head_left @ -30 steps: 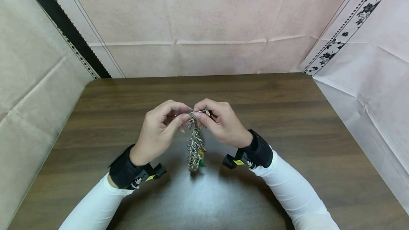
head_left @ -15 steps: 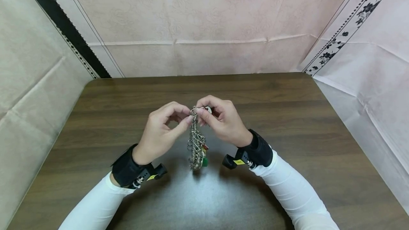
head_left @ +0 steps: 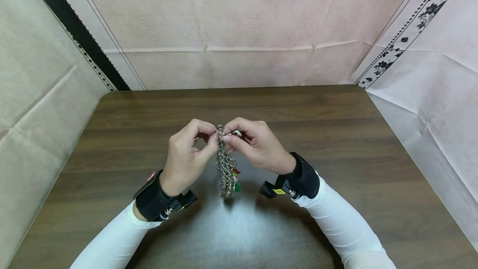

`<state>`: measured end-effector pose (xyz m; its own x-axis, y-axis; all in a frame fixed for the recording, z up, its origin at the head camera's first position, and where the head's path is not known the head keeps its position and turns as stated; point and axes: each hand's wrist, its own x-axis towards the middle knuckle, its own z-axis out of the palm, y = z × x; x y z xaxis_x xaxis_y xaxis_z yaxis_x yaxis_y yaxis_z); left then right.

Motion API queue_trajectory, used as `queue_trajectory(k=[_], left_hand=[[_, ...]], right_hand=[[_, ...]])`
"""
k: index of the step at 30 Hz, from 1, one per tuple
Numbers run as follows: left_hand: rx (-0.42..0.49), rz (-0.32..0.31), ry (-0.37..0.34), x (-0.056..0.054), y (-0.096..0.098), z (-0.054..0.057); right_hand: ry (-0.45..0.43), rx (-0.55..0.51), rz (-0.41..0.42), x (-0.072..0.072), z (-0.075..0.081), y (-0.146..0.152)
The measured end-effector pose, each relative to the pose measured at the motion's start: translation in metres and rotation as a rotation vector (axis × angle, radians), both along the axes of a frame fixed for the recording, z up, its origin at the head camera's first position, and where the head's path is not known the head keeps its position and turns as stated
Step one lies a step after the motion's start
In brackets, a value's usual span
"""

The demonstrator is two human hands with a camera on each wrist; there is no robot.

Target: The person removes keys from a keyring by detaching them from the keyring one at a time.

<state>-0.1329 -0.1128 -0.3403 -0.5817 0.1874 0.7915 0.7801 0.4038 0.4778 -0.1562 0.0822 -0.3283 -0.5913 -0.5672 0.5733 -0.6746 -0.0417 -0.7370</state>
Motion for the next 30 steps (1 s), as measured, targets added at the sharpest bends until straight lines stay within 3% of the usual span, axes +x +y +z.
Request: queue_trajectory(k=[8, 17, 24, 30], left_hand=[[0.046, 0.064, 0.117, 0.000, 0.002, -0.001], [0.025, 0.111, 0.270, -0.004, 0.002, -0.001], [0.027, 0.107, 0.316, -0.004, 0.002, 0.001], [-0.072, 0.106, 0.350, -0.003, 0.000, 0.001]], right_hand=[[0.018, 0.065, 0.049, 0.002, 0.005, 0.001], [-0.006, 0.065, 0.097, -0.001, 0.006, 0.007], [0.013, 0.035, 0.120, -0.002, 0.009, 0.010], [-0.010, 0.005, 0.093, -0.001, 0.008, 0.008]])
